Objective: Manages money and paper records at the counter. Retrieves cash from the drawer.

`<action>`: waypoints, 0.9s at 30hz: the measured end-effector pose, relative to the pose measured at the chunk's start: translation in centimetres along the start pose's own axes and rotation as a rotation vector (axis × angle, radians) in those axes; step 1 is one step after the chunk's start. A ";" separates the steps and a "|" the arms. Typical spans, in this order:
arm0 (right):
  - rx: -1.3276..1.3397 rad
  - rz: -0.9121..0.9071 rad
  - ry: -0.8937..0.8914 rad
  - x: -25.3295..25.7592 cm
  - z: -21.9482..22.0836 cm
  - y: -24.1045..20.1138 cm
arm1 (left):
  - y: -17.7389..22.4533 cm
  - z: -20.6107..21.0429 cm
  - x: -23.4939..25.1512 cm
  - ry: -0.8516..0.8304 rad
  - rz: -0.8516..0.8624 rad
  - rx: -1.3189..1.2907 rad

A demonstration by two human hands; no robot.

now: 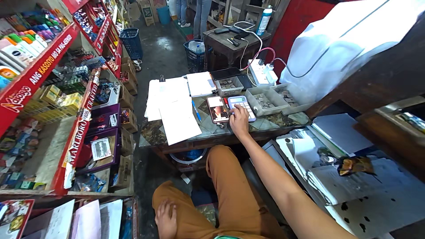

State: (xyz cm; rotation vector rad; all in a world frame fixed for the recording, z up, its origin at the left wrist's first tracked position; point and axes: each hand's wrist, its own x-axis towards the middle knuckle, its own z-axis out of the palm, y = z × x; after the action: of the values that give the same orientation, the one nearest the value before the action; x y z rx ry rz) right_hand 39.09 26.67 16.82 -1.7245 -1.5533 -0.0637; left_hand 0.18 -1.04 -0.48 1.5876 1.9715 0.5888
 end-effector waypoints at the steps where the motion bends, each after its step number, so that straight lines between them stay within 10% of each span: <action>1: -0.002 -0.002 0.004 0.0 0.0 0.0 | 0.0 0.0 0.0 0.001 0.001 0.001; 27: -0.004 0.005 -0.016 0.0 -0.2 0.0 | 0.0 -0.1 0.0 -0.014 -0.009 -0.007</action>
State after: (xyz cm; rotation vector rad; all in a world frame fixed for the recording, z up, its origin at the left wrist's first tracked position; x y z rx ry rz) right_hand 39.15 26.57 16.95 -1.7354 -1.5615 -0.0505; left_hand 0.10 -1.08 -0.41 1.5743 1.9632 0.5785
